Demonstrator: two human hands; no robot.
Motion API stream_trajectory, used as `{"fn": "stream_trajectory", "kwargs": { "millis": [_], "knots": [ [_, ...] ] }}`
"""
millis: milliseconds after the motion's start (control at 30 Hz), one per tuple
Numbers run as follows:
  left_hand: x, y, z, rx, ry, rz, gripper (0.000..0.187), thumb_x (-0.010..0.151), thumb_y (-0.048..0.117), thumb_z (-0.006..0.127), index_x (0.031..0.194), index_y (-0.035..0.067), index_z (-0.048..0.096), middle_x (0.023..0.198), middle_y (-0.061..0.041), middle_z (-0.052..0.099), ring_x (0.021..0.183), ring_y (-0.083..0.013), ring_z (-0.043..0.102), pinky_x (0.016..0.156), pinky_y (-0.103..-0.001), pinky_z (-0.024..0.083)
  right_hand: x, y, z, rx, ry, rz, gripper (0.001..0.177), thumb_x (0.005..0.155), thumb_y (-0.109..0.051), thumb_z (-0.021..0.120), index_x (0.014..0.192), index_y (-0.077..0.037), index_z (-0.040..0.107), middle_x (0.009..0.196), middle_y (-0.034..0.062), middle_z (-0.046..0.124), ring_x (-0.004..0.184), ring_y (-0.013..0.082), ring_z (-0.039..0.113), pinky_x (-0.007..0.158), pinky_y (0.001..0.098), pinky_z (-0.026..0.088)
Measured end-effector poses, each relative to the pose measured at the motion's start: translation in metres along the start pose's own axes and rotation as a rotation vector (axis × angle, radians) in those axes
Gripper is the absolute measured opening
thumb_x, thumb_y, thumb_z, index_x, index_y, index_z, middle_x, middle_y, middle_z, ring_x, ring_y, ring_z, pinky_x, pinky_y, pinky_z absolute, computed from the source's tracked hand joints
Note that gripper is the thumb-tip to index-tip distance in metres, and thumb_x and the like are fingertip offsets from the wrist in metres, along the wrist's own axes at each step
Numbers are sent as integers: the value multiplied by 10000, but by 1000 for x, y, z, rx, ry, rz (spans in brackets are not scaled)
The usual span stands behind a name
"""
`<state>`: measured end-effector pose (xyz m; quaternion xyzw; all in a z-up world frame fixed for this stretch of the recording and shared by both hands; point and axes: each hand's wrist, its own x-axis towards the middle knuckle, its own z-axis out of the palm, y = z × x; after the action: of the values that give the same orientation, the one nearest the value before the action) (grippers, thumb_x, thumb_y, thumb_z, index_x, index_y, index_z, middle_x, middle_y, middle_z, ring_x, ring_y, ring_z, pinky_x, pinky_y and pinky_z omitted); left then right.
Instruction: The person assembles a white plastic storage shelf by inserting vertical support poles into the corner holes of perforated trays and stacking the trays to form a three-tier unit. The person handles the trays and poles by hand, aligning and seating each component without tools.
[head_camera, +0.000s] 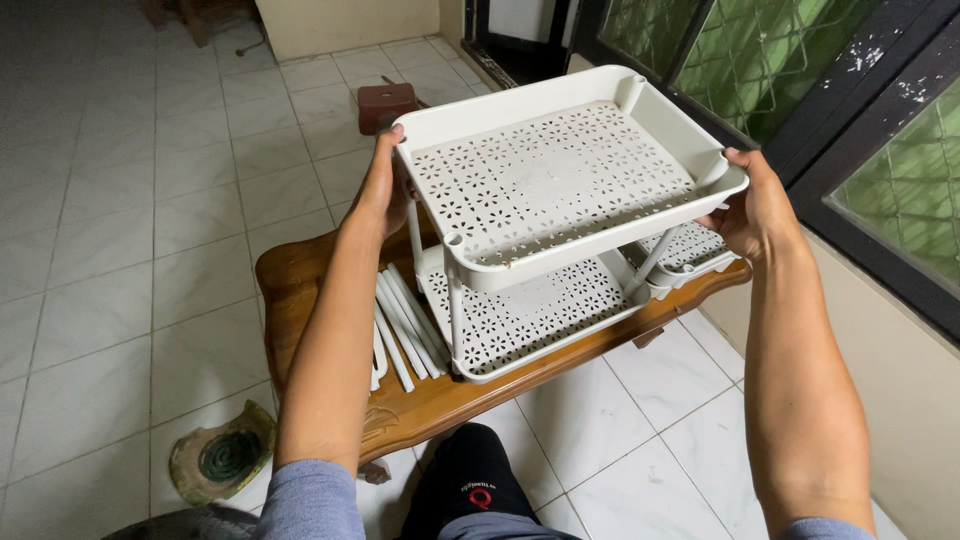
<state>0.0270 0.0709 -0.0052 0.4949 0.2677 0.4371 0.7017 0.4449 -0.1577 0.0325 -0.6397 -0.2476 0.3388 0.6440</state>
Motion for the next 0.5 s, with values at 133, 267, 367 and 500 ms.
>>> {"fn": "stream_trajectory", "kwargs": {
  "millis": [133, 267, 367, 500],
  "knots": [
    [3, -5, -4, -16, 16, -19, 570, 845, 639, 590, 1065, 113, 593, 789, 18, 525, 687, -112, 445, 621, -282, 359, 1, 1, -2, 4, 2, -3, 576, 911, -503, 578, 1238, -31, 627, 1118, 148, 659, 1017, 226, 683, 842, 348, 592],
    [7, -10, -7, 11, 24, 5, 567, 869, 643, 585, 1058, 108, 594, 815, 18, 520, 701, -108, 418, 641, -285, 346, 2, 2, -2, 18, -5, 9, 595, 920, -498, 580, 1234, 6, 615, 1115, 182, 660, 1019, 253, 699, 874, 355, 621],
    [8, -11, -8, 32, 34, 1, 597, 861, 658, 568, 1087, 106, 600, 841, 13, 527, 720, -110, 415, 657, -287, 338, 2, 3, -3, -27, 23, -3, 609, 928, -514, 581, 1255, -1, 619, 1112, 173, 645, 1027, 251, 682, 870, 358, 605],
    [9, -13, -7, 49, 90, -31, 652, 831, 666, 551, 1161, 107, 606, 903, 19, 576, 770, -105, 472, 709, -264, 383, 2, 4, -3, 6, -10, -18, 587, 910, -508, 574, 1252, -33, 620, 1121, 158, 659, 1027, 237, 680, 855, 357, 601]
  ]
}}
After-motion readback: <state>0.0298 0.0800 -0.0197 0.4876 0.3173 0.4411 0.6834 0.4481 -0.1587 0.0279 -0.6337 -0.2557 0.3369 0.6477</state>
